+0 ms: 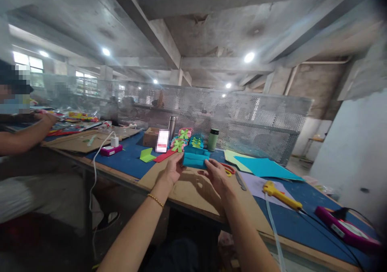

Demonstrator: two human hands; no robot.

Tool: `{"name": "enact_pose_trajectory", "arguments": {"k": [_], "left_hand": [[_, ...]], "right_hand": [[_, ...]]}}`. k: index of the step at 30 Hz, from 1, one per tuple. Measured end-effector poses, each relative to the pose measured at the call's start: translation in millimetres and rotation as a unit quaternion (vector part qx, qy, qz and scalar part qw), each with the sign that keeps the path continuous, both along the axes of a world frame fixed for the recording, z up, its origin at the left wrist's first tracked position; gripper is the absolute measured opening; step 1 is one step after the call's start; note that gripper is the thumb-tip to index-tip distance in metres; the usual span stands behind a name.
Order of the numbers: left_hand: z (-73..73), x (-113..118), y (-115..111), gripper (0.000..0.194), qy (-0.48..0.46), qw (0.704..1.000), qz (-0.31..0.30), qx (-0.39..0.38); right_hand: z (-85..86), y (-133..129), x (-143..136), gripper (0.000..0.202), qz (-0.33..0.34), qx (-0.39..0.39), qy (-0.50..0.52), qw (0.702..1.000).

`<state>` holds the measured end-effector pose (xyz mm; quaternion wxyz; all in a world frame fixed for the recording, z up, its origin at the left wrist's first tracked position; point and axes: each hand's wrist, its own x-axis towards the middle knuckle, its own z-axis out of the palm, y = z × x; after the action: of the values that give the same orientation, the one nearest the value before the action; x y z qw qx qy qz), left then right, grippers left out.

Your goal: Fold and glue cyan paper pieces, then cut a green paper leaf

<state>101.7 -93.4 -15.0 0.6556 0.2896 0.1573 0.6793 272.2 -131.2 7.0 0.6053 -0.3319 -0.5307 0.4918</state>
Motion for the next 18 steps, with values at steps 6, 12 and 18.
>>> {"name": "enact_pose_trajectory", "arguments": {"k": [6,12,18], "left_hand": [[-5.3,-0.7,5.1,0.036,0.019,1.000,0.009,0.004],[-9.9,-1.5,10.8,0.042,0.047,0.998,0.028,0.008],[-9.3,1.2,5.3,0.047,0.121,0.989,0.066,0.058]], "right_hand": [[-0.5,-2.1,-0.4,0.034,0.014,0.017,-0.012,1.000],[-3.6,3.1,1.5,0.034,-0.004,0.021,-0.019,1.000],[-8.1,12.9,2.3,0.045,-0.044,0.043,-0.012,0.998]]}}
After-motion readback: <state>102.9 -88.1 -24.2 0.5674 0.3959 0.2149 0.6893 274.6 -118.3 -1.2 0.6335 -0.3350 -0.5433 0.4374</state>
